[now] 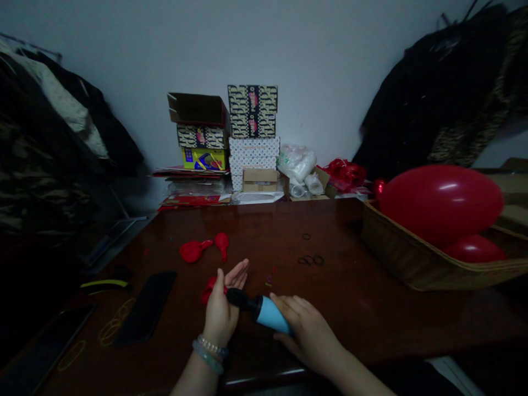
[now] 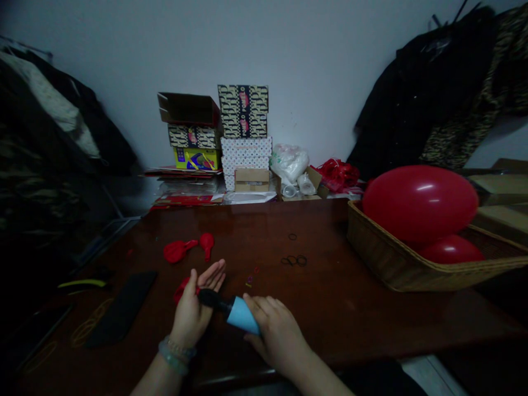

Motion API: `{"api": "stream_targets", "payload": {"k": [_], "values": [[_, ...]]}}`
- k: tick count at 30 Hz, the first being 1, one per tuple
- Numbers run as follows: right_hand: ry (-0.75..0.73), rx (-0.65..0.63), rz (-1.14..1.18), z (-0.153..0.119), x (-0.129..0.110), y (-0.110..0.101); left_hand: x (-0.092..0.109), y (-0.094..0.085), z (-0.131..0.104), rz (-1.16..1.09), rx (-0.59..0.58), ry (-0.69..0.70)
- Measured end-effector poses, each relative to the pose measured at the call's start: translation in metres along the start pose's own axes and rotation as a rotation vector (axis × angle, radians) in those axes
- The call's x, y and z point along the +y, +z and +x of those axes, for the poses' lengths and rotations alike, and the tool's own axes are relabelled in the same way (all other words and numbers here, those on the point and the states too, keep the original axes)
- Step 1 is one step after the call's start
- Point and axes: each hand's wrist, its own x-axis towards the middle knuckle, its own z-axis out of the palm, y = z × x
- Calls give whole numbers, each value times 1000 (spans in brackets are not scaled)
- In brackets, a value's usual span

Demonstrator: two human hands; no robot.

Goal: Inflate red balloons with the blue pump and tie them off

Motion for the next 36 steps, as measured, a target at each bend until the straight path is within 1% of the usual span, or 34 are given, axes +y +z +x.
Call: {"api": "stream_targets", "payload": {"k": [4,10,17,19,23,25,27,33,36], "values": [[-1,-12,22,0,0,-1,1,3,-1,-124,50,-50],[-2,-18,20,0,0,-5,1,2,-1,-183,84,-80],[-1,-4,32,-2,1,-1,1,3,-4,-277,136,-104],[0,-9,45,-2,1,0,2,4,-6,-311,120,-102],[4,-11,63,-2,1,1,5,6,-9,-358,19,-97],[6,-14,69,-2,1,2,6,6,-10,-381,-13,-101],[6,-25,78,-2,0,2,7,7,-10,-400,-23,-105],[21,-52,114,-1,-3,-2,8,10,-13,-436,-1,-104],[39,-71,138,-1,-6,-4,10,10,-12,-432,-13,-106]]}}
